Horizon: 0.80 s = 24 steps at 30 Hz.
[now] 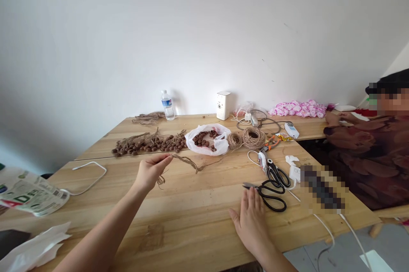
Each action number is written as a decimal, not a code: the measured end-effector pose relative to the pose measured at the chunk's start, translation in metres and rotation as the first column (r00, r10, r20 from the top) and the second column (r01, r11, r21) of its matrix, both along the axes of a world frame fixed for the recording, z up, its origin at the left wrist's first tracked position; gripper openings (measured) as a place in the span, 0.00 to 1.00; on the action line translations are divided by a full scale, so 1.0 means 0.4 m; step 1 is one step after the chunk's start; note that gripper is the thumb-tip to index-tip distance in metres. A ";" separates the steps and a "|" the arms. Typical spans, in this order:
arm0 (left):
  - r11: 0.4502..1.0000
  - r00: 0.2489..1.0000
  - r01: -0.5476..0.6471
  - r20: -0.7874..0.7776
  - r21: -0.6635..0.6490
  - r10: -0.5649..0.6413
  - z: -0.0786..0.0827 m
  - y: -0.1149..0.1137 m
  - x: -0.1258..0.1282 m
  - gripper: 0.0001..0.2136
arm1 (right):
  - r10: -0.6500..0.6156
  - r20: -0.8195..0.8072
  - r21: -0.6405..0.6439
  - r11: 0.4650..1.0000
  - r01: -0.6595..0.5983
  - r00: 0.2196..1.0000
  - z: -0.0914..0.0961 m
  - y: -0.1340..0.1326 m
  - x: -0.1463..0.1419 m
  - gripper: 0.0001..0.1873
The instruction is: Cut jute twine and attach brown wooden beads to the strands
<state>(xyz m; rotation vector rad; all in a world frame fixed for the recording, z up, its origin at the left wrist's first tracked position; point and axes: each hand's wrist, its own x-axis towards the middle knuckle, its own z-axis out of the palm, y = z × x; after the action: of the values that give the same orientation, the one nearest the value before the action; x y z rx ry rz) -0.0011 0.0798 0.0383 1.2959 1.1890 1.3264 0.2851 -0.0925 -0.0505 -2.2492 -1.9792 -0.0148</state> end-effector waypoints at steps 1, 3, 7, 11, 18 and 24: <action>1.000 1.000 0.003 0.019 -0.003 -0.003 0.000 0.001 -0.001 0.17 | -0.055 0.038 0.007 0.998 0.054 0.998 -0.011 0.003 0.000 0.45; 1.000 0.998 0.019 0.060 -0.011 -0.019 0.000 0.003 0.000 0.17 | -0.074 0.074 -0.034 0.996 0.077 0.994 -0.019 0.017 -0.005 0.48; 0.999 0.993 0.029 0.111 -0.021 -0.027 0.001 0.000 0.000 0.18 | -0.062 0.073 -0.150 0.986 0.072 0.995 0.010 0.072 -0.001 0.47; 0.999 0.991 0.020 0.137 -0.039 -0.014 0.007 -0.001 -0.008 0.19 | -0.043 0.056 -0.148 0.988 0.051 0.998 0.026 0.108 0.011 0.47; 1.000 0.992 -0.030 0.126 -0.001 0.030 0.031 0.006 -0.007 0.18 | 0.483 -0.302 -0.127 0.834 -0.537 0.822 0.057 0.071 -0.265 0.46; 0.998 0.990 -0.028 -0.135 0.061 0.036 0.106 -0.019 -0.022 0.17 | 0.735 -0.390 0.065 0.622 -0.780 0.554 0.114 0.125 -0.346 0.35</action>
<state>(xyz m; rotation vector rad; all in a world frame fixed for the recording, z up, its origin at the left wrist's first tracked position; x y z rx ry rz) -0.0098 0.0721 0.0806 1.4346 1.2763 1.3222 0.1469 -0.0426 -0.0049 -1.0918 -2.5520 0.6024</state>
